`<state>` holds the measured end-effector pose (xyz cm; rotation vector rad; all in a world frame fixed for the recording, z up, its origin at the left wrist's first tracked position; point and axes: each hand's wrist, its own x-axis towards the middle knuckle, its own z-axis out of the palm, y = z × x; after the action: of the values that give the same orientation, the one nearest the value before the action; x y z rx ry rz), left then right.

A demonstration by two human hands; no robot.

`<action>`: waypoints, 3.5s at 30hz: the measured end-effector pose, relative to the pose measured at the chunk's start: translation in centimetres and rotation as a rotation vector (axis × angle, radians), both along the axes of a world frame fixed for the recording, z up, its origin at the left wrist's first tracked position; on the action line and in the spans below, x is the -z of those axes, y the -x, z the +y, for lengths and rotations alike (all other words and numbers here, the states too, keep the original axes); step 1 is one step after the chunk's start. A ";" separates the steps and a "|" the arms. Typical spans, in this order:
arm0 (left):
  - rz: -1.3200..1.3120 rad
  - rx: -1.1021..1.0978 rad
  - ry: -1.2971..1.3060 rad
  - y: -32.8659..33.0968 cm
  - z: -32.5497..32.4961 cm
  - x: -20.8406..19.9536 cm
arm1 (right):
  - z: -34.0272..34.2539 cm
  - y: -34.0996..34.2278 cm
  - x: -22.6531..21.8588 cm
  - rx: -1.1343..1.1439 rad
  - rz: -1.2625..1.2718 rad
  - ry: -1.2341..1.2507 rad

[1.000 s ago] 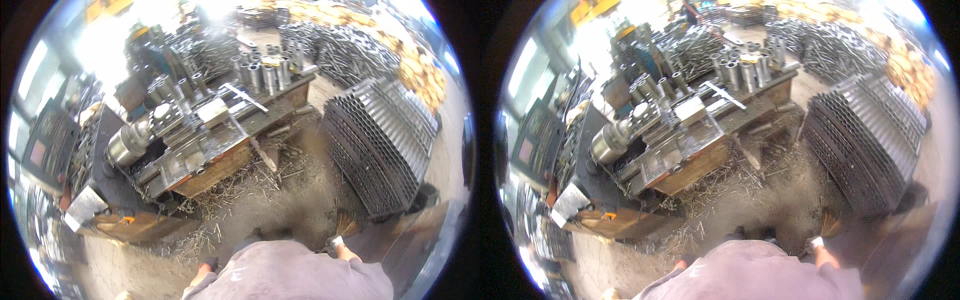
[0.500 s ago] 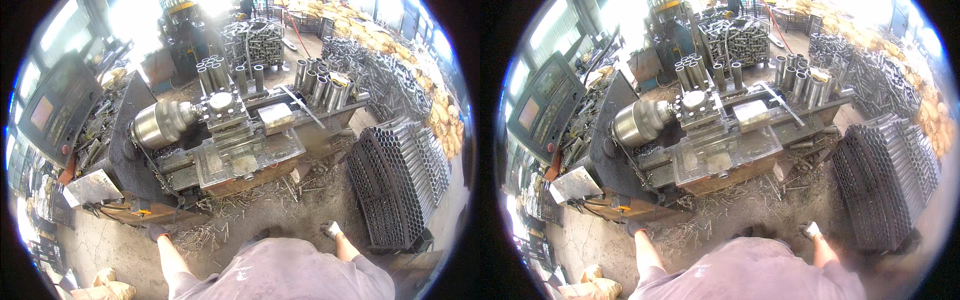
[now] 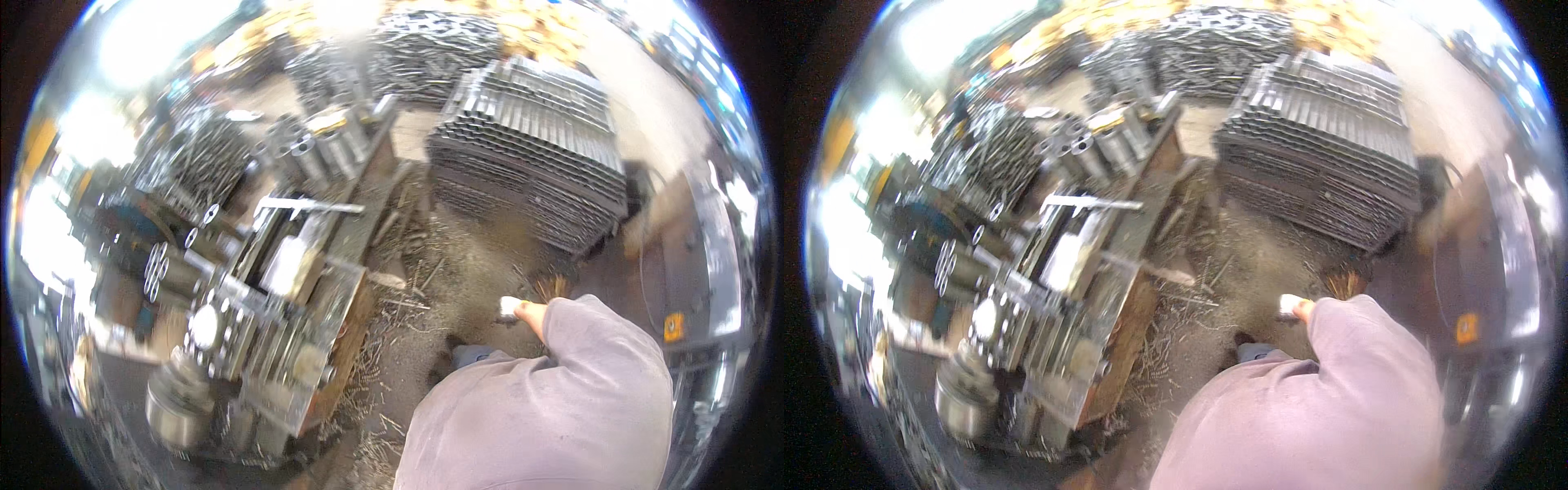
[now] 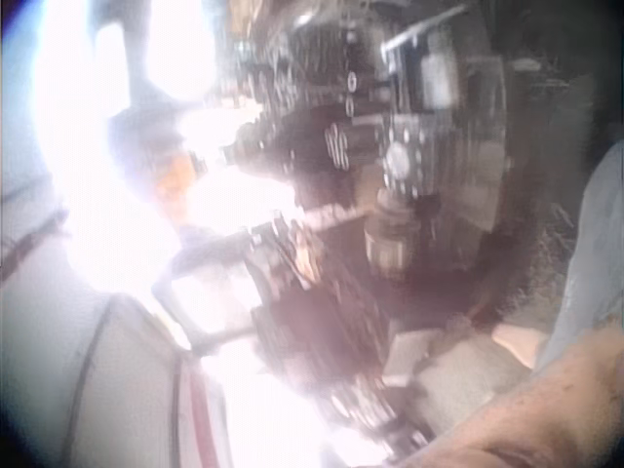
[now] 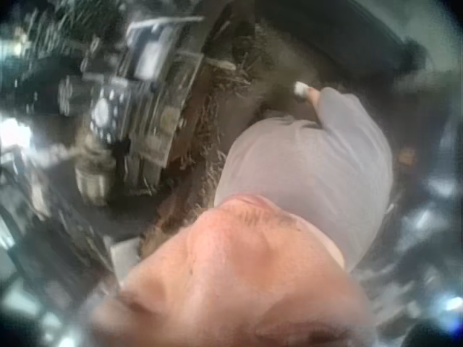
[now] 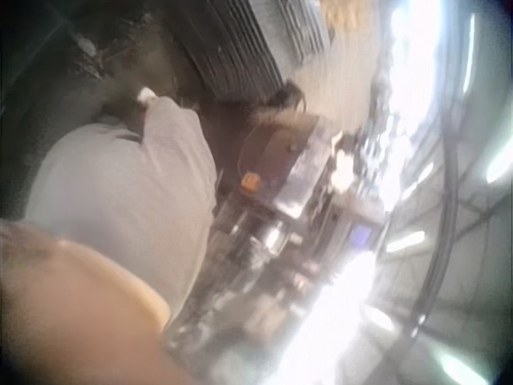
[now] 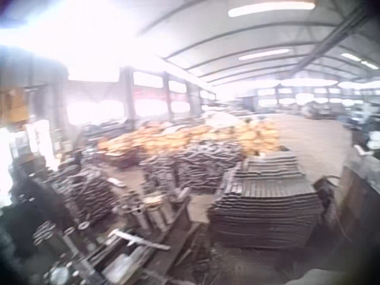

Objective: The person repeatedly picks up hollow metal tubes, inserts them into a lathe chuck, and removes them after brief machine operation. The person handles the tubes one at a time and places them aside after each cycle.

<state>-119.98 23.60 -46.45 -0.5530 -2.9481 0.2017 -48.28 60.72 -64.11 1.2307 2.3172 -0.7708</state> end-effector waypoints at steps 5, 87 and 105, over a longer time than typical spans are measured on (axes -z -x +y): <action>-0.436 0.486 -0.097 -9.7 10.5 6.2 | 4.2 1.4 -2.7 0.401 0.298 0.024; -0.431 -0.156 -1.660 -9.9 20.6 -23.5 | 7.5 55.0 -46.5 -1.070 1.041 -0.026; -0.655 0.246 -1.228 -0.8 19.8 -16.1 | 8.7 85.6 -49.4 -0.607 0.036 0.209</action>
<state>-119.16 43.40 -30.31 -0.7978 -2.6848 -1.9378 -133.89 69.39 -14.75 0.3834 2.3679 -0.7800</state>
